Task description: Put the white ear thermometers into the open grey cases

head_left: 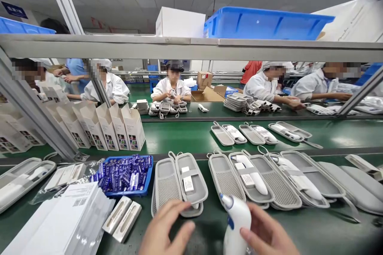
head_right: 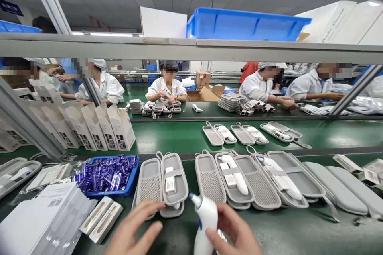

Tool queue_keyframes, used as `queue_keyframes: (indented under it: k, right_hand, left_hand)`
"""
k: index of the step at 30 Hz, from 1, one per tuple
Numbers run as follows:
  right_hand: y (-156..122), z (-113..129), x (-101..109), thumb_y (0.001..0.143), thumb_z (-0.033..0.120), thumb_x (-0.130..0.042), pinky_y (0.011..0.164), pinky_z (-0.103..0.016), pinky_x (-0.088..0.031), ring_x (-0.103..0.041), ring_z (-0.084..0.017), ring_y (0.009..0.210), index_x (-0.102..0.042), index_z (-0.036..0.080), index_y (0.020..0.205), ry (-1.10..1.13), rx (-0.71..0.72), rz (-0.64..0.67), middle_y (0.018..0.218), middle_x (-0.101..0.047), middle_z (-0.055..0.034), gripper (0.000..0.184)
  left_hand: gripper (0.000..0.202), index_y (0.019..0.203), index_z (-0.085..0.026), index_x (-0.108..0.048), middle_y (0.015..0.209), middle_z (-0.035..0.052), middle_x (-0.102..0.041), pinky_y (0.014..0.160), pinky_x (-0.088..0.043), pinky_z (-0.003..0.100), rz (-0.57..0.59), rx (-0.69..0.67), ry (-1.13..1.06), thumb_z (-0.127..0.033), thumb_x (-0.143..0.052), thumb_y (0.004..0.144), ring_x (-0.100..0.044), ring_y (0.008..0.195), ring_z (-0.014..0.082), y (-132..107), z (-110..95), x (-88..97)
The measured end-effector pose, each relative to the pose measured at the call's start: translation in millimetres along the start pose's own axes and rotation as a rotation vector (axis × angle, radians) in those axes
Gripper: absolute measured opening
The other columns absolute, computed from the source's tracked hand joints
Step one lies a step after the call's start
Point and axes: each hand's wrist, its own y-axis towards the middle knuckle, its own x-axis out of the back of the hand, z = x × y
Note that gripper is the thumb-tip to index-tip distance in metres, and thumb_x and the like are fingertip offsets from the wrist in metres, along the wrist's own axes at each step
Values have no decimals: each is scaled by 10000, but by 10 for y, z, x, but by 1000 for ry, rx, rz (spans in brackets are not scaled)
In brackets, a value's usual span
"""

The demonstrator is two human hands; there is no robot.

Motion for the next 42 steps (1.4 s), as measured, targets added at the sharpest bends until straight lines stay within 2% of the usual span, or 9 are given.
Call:
queue_keyframes:
  k: [4, 8, 12, 16, 22, 26, 31, 40, 42]
  right_hand:
    - [404, 425, 158, 700, 571, -794, 853, -398, -549, -670, -319, 1011, -689, 198, 1105, -1, 81, -56, 1096, -722, -142, 561]
    - [1128, 749, -34, 664, 529, -811, 826, -351, -534, -650, -270, 993, -700, 187, 1024, 82, 147, -2, 1100, -708, -112, 509]
    - [1769, 742, -301, 659, 464, -806, 763, -306, -521, -643, -203, 847, -670, 193, 874, 103, 72, 13, 916, -696, -62, 371]
    - [2104, 599, -477, 692, 433, -776, 722, -295, -511, -636, -179, 779, -646, 193, 833, 61, 17, 14, 854, -684, -51, 307]
    - [2317, 467, -613, 695, 432, -754, 666, -270, -469, -601, -158, 720, -634, 189, 800, -49, -18, 64, 766, -661, -27, 290]
    - [2325, 414, -643, 633, 429, -782, 605, -270, -403, -512, -130, 599, -641, 162, 681, -192, -79, 198, 596, -581, 14, 306]
    - [2227, 392, -570, 674, 483, -742, 726, -290, -409, -565, -161, 735, -704, 153, 758, -343, -60, 324, 727, -662, -6, 343]
    - [2253, 441, -451, 687, 558, -749, 684, -295, -402, -539, -171, 688, -707, 186, 682, -730, -17, 375, 653, -624, 11, 375]
    - [2324, 480, -485, 652, 522, -797, 696, -299, -422, -559, -180, 715, -720, 181, 765, -803, 20, 338, 739, -655, -14, 367]
  left_hand:
    - [277, 1103, -222, -715, 1144, 77, -698, 1031, -458, 399, -99, -1, 242, -313, -504, 949, -622, 1131, 256, 639, -19, 229]
    - [316, 1132, -185, -707, 1160, 108, -671, 1035, -409, 499, -42, -19, 413, -364, -613, 889, -566, 1165, 332, 1106, 143, 49]
    - [644, 1243, -209, -637, 1221, 133, -627, 1018, -394, 572, 57, -38, 412, -497, -797, 689, -513, 1221, 401, 1160, 273, -99]
    - [799, 1293, -229, -572, 1211, 113, -599, 992, -425, 559, 133, -61, 379, -470, -862, 588, -539, 1191, 389, 1071, 327, -109]
    - [582, 1147, -184, -557, 1181, 105, -583, 1012, -428, 501, 17, -75, 264, -316, -835, 653, -549, 1145, 328, 1010, 432, -188]
    - [630, 1182, -178, -495, 1191, 115, -581, 1027, -423, 507, -72, -53, 179, -226, -821, 644, -547, 1159, 328, 973, 512, -230]
    - [731, 1241, -159, -458, 1272, 152, -548, 1091, -388, 538, -158, -85, 119, -198, -845, 622, -482, 1268, 354, 975, 618, -255]
    - [801, 1299, -171, -481, 1294, 146, -573, 1104, -377, 561, -112, -142, 139, -261, -877, 608, -470, 1287, 368, 978, 654, -241]
    - [765, 1292, -171, -486, 1278, 139, -581, 1091, -387, 557, -113, -143, 154, -263, -857, 629, -478, 1271, 362, 975, 645, -229]
